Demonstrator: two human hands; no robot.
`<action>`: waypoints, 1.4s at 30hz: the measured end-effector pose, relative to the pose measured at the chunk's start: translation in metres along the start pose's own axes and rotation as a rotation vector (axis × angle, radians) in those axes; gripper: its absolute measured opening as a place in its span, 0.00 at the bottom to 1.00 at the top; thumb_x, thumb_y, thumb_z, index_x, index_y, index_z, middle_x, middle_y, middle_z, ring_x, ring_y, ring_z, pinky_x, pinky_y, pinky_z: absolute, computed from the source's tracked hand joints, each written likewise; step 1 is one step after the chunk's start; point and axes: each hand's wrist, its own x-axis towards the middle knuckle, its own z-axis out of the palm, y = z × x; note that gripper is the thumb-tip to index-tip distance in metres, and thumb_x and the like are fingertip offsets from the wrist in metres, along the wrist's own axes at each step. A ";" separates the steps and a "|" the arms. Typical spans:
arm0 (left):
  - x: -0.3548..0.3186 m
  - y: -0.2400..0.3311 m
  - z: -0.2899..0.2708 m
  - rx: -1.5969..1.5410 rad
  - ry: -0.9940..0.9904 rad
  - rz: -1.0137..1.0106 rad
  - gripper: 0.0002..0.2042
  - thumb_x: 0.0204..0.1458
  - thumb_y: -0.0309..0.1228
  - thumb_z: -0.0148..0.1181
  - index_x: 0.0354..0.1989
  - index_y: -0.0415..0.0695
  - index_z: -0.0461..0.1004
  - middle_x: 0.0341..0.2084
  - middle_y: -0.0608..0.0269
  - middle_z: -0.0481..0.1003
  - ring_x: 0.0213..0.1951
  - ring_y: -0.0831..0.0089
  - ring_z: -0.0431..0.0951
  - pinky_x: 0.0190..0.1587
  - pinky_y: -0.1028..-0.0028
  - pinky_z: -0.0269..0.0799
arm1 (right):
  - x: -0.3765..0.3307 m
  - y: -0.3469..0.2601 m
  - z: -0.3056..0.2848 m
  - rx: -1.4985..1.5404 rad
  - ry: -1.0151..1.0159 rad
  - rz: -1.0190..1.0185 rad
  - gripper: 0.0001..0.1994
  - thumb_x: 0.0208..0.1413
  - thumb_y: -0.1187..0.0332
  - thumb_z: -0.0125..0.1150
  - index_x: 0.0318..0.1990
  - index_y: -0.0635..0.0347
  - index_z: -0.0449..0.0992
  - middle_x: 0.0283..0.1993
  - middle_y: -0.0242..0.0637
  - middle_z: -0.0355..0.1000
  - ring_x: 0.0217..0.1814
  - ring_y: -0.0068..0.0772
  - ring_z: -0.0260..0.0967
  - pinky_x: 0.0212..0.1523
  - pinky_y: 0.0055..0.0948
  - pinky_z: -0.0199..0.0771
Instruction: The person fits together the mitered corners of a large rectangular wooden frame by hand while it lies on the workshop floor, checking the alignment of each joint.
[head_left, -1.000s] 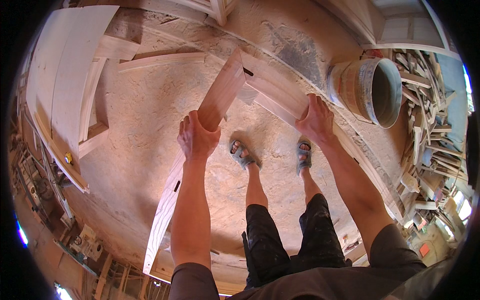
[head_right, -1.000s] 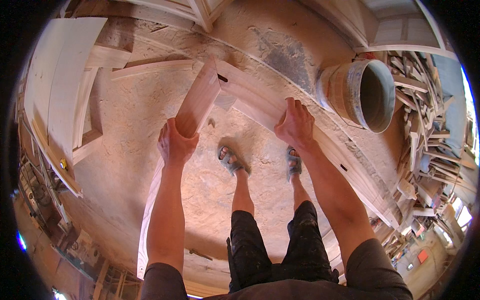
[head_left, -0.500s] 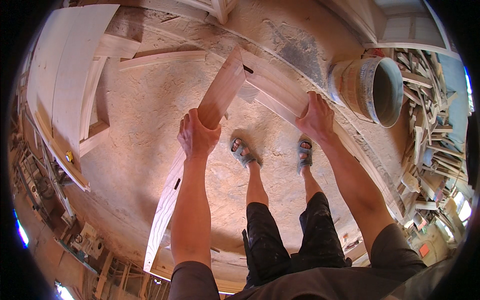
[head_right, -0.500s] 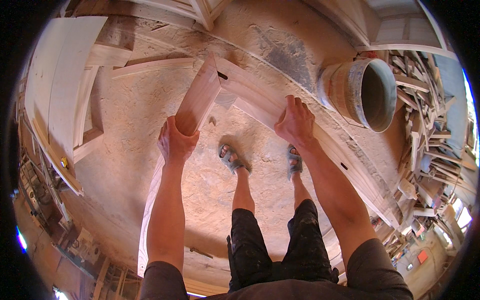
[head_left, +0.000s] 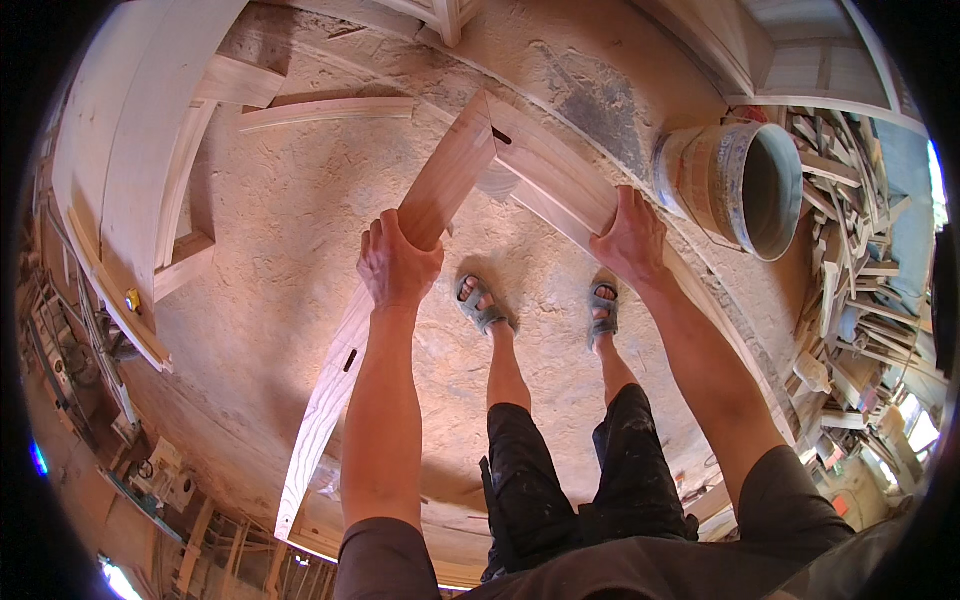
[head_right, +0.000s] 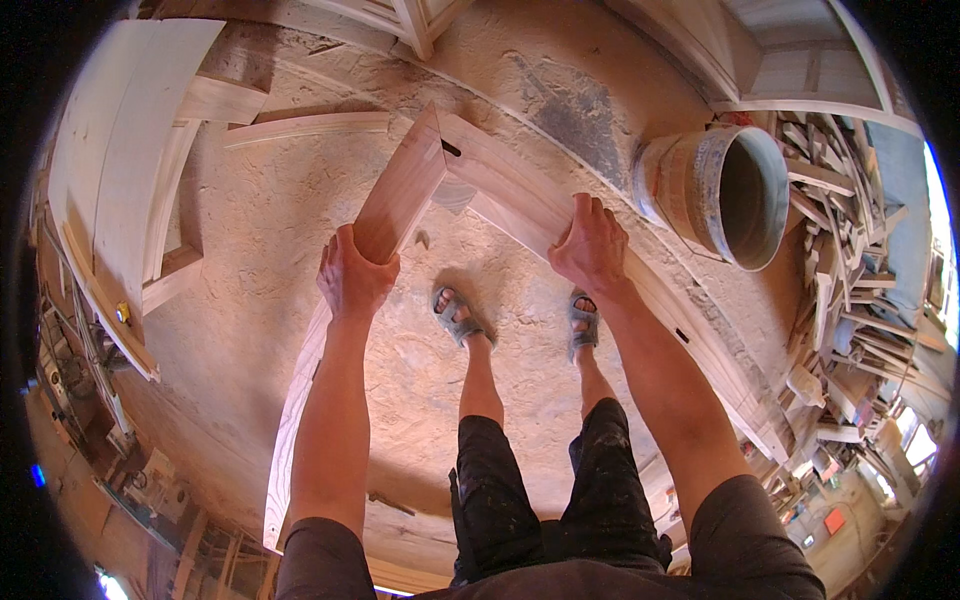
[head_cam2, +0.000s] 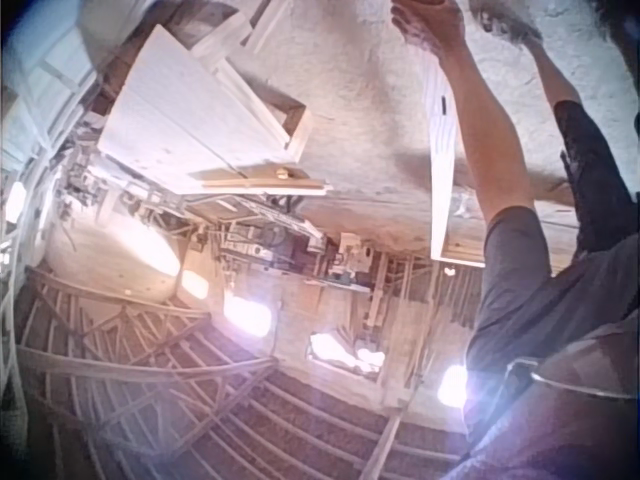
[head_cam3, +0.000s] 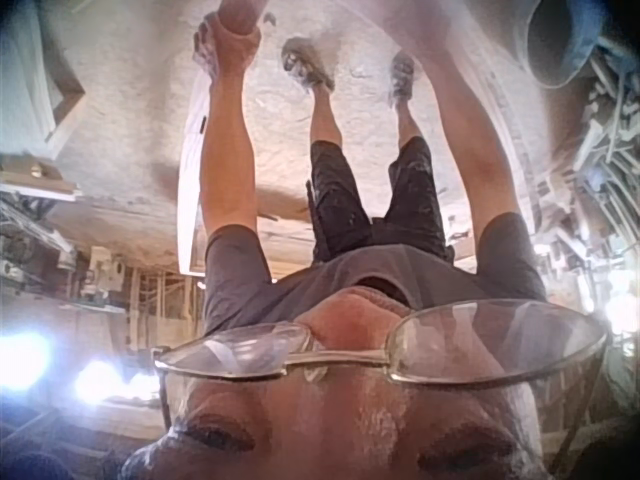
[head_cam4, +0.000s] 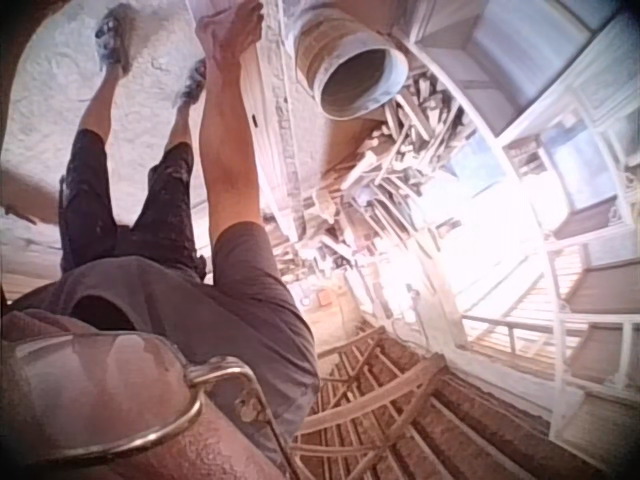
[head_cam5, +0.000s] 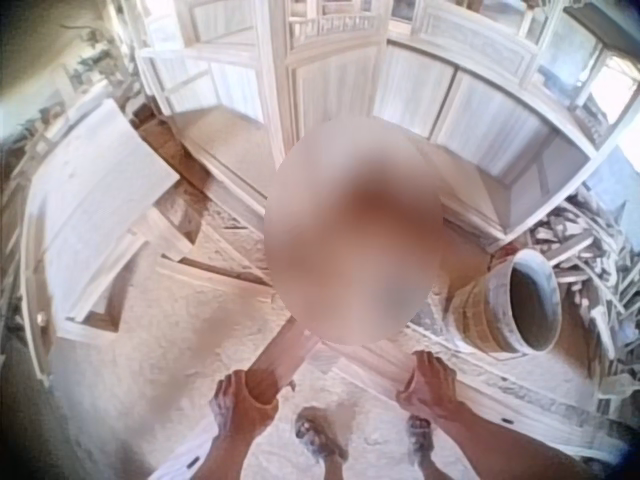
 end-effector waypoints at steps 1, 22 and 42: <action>0.000 0.000 -0.001 0.006 -0.003 -0.002 0.33 0.42 0.42 0.78 0.54 0.45 0.68 0.47 0.48 0.78 0.52 0.47 0.78 0.55 0.49 0.76 | 0.000 -0.001 0.000 0.003 0.006 -0.004 0.24 0.50 0.72 0.64 0.56 0.63 0.69 0.51 0.56 0.75 0.55 0.61 0.74 0.54 0.57 0.76; -0.002 -0.006 -0.004 -0.004 -0.027 0.054 0.35 0.41 0.43 0.80 0.55 0.44 0.67 0.48 0.47 0.77 0.52 0.45 0.77 0.55 0.48 0.75 | 0.003 0.003 0.005 0.015 -0.024 0.034 0.25 0.45 0.70 0.67 0.53 0.62 0.69 0.51 0.53 0.74 0.56 0.59 0.73 0.56 0.55 0.75; -0.006 -0.007 -0.003 -0.043 0.046 0.084 0.32 0.40 0.37 0.80 0.53 0.43 0.69 0.47 0.51 0.78 0.52 0.47 0.77 0.50 0.50 0.78 | 0.003 0.005 0.010 0.004 -0.065 0.072 0.35 0.41 0.66 0.75 0.59 0.60 0.67 0.56 0.51 0.73 0.61 0.60 0.71 0.60 0.55 0.72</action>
